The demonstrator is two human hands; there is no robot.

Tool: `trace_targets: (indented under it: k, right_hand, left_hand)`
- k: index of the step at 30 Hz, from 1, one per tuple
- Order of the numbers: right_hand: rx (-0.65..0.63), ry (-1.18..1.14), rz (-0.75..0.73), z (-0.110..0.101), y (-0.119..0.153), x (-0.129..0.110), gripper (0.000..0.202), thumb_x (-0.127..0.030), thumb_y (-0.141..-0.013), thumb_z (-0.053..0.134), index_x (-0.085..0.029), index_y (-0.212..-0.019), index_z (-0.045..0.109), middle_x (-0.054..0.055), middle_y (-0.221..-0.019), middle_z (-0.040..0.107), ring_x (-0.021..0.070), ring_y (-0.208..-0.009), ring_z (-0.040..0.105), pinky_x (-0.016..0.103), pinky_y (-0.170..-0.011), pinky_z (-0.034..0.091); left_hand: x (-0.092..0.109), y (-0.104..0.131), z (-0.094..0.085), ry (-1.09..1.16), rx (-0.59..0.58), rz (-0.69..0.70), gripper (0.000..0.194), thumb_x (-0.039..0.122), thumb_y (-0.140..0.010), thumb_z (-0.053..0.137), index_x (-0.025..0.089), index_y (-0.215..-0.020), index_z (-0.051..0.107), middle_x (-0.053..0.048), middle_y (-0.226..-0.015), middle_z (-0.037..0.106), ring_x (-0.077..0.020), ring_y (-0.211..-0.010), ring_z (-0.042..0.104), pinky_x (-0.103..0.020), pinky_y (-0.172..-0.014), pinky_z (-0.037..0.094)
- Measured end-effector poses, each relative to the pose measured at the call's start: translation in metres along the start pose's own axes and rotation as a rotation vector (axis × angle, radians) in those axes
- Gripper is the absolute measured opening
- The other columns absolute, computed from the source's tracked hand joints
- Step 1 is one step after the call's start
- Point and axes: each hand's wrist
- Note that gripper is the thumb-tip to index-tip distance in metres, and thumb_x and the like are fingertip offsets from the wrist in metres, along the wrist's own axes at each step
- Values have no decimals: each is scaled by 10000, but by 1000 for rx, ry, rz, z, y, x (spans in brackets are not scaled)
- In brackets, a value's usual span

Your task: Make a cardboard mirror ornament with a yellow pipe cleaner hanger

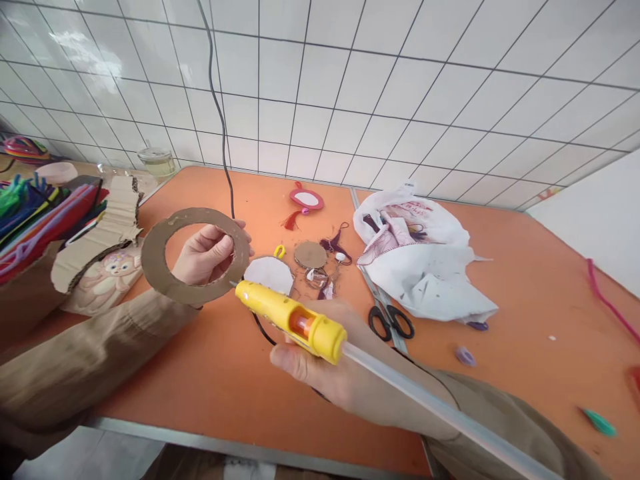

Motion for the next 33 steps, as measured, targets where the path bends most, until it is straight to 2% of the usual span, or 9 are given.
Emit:
trace_targets:
  k: [4, 9, 14, 23, 28, 33]
  right_hand:
    - [-118, -16, 3, 0, -2, -6, 332, -422, -880, 588, -222, -678, 415, -58, -607, 399, 110, -550, 363, 253, -512, 316]
    - [-25, -25, -37, 8, -3, -7, 320, -401, -875, 583, -221, -663, 424, -64, -598, 397, 109, -538, 356, 266, -512, 302]
    - [-19, 43, -64, 12, -3, -5, 367, -372, -881, 583, -213, -624, 375, -71, -568, 360, 101, -505, 326, 279, -500, 269]
    - [-98, -24, 1, 10, -3, -9, 397, -403, -888, 577, -218, -626, 343, -70, -579, 332, 104, -516, 296, 285, -497, 248]
    - [-110, -33, -43, 12, -3, -1, 389, -359, -869, 625, -213, -634, 352, -76, -581, 325, 94, -509, 293, 261, -474, 262]
    - [-119, -52, -48, 12, -1, 3, 343, -365, -874, 620, -215, -663, 396, -71, -595, 391, 94, -523, 351, 246, -495, 302]
  left_hand:
    - [-3, 2, 1, -17, 50, -5, 354, 349, -612, 919, 185, -813, 679, 4, -748, 687, -103, -597, 620, -227, -552, 505]
    - [-7, 5, 6, -64, 82, 13, 356, 350, -638, 890, 183, -853, 660, 2, -788, 670, -94, -584, 591, -233, -553, 499]
    - [-8, 7, 8, -100, 115, 15, 311, 332, -683, 843, 184, -852, 627, 12, -733, 629, -93, -554, 558, -238, -539, 490]
    - [-7, 8, 10, -125, 127, 23, 302, 327, -692, 832, 189, -854, 617, 24, -724, 589, -88, -544, 534, -237, -522, 481]
    - [-8, 8, 10, -130, 113, 36, 332, 358, -680, 852, 188, -825, 607, 28, -659, 568, -99, -537, 533, -238, -502, 468]
    - [-7, 8, 12, -102, 100, 68, 382, 374, -640, 888, 185, -766, 581, 26, -658, 581, -103, -553, 566, -235, -513, 466]
Point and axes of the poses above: each hand's wrist, its own y-axis away from the middle knuckle, its own z-axis out of the palm, x = y × z
